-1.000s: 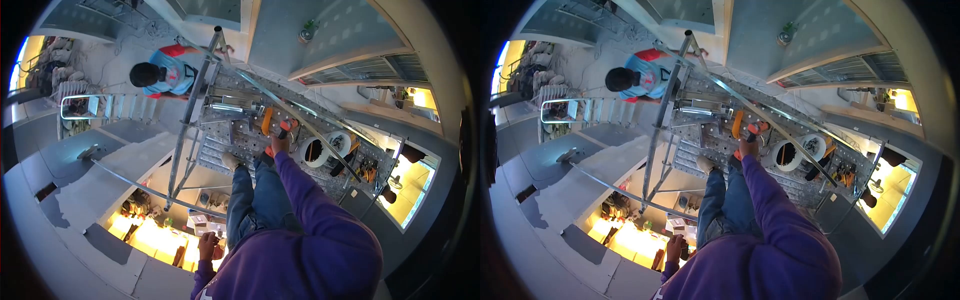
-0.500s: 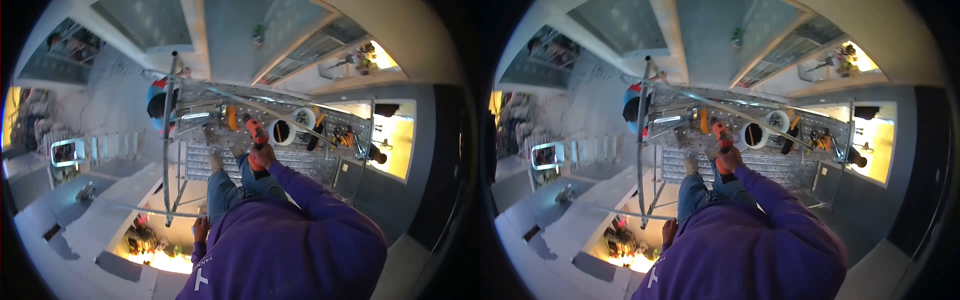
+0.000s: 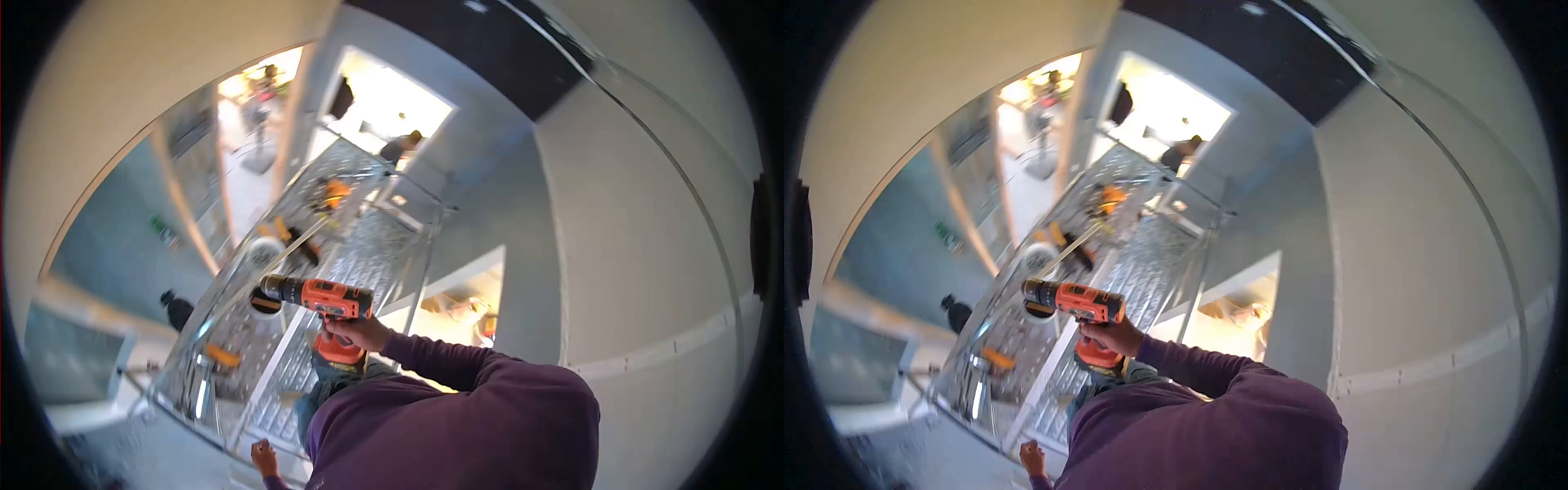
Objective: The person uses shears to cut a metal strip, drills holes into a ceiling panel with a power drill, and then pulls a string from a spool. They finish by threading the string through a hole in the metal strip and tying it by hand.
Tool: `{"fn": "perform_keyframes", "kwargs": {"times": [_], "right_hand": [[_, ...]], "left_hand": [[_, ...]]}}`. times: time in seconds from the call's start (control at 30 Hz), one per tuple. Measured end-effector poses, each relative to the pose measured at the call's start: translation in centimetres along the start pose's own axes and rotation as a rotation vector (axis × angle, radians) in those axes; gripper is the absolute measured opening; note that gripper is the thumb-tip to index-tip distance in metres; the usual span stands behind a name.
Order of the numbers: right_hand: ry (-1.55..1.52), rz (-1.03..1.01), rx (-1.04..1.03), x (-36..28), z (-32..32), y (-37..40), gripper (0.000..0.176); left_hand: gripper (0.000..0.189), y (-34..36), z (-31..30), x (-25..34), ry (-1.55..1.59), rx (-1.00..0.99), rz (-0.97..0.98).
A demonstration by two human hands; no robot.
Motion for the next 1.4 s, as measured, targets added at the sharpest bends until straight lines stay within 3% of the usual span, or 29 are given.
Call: {"fn": "perform_keyframes", "kwargs": {"times": [0.03, 0.1, 0.17, 0.23, 0.27, 0.3, 0.33, 0.37, 0.4, 0.43, 0.47, 0.6, 0.63, 0.7, 0.73, 0.83, 0.87, 0.97, 1.0, 1.13, 1.27, 1.4], "right_hand": [[-0.068, 0.015, 0.141, -1.2, -1.8, 1.7, 0.024], [-0.047, -0.088, 0.262, 0.5, -6.8, 3.3, 0.032], [0.007, -0.099, 0.345, -2.7, -11.1, 5.6, 0.035], [-0.140, -0.041, 0.493, -1.9, -16.7, 7.7, 0.040], [-0.182, 0.074, 0.604, -2.1, -19.6, 9.4, 0.039], [-0.038, 0.217, 0.651, 0.4, -23.9, 10.9, 0.034], [-0.040, 0.105, 0.760, -2.6, -26.0, 12.2, 0.019], [0.004, 0.057, 0.824, -3.2, -28.5, 13.9, 0.019], [0.011, 0.009, 0.945, -4.4, -30.6, 15.1, 0.029], [-0.167, -0.148, 0.994, -5.5, -32.8, 16.2, 0.032], [-0.086, -0.226, 1.026, -5.6, -35.8, 17.7, 0.033], [-0.100, -0.488, 1.181, -7.9, -42.7, 21.6, 0.031], [-0.093, -0.526, 1.218, -8.1, -44.1, 22.1, 0.031], [-0.072, -0.552, 1.278, -9.4, -46.2, 22.3, 0.031], [-0.054, -0.539, 1.301, -9.3, -47.4, 22.5, 0.032], [-0.011, -0.512, 1.400, -8.8, -48.8, 22.7, 0.032], [0.029, -0.462, 1.501, -9.0, -48.8, 22.6, 0.031], [0.027, -0.208, 1.470, -7.9, -50.8, 22.9, 0.029], [0.033, -0.276, 1.546, -9.0, -51.5, 22.3, 0.031], [0.051, -0.397, 1.503, -13.3, -57.9, 19.0, 0.032], [0.121, -0.557, 1.582, -18.6, -64.0, 15.6, 0.031], [0.123, -0.654, 1.626, -23.6, -68.0, 12.4, 0.028]], "left_hand": [[0.024, -0.6, 1.8, 3.3, -0.087, -0.065, 0.071], [0.025, -0.7, 6.1, 9.2, -0.246, -0.166, 0.194], [0.024, -1.3, 11.9, 13.9, -0.401, -0.255, 0.277], [0.024, -3.0, 18.0, 16.0, -0.524, -0.335, 0.362], [0.025, -0.1, 23.0, 21.4, -0.606, -0.392, 0.470], [0.026, 0.2, 26.7, 22.6, -0.710, -0.487, 0.702], [0.027, 0.9, 30.8, 24.9, -0.756, -0.524, 0.583], [0.026, 0.6, 34.1, 24.6, -0.942, -0.691, 0.805], [0.025, 3.3, 38.3, 29.3, -0.932, -0.685, 0.702], [0.025, 4.7, 41.8, 31.1, -0.893, -0.784, 0.783], [0.025, 6.8, 45.0, 33.6, -0.872, -0.968, 0.933], [0.028, 5.1, 50.1, 36.2, -1.473, -1.360, 1.065], [0.027, 4.0, 51.8, 37.9, -1.599, -1.370, 0.985], [0.028, 1.9, 55.6, 41.9, -1.580, -1.284, 1.069], [0.029, 1.5, 57.7, 44.2, -1.531, -1.220, 1.161], [0.030, 0.9, 63.5, 46.9, -1.311, -1.139, 1.134], [0.029, 0.0, 64.8, 46.4, -1.191, -1.121, 1.204], [0.027, -1.6, 69.7, 45.7, -1.094, -1.160, 1.191], [0.027, -2.0, 71.4, 45.5, -1.106, -1.175, 1.161], [0.025, -4.6, 79.0, 46.9, -1.034, -1.206, 1.006], [0.019, -6.9, 86.9, 52.7, -0.952, -1.156, 1.161], [0.013, -8.0, 93.7, 60.8, -0.830, -1.083, 1.198]]}}
Point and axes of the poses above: each hand's wrist, its own y-axis away from the middle knuckle, its own z-axis out of the palm, x = y × z, the point moved 7 cm from there along -y, towards the middle knuckle, and after that the axes turned 7 degrees about y, right-handed, at the moved point
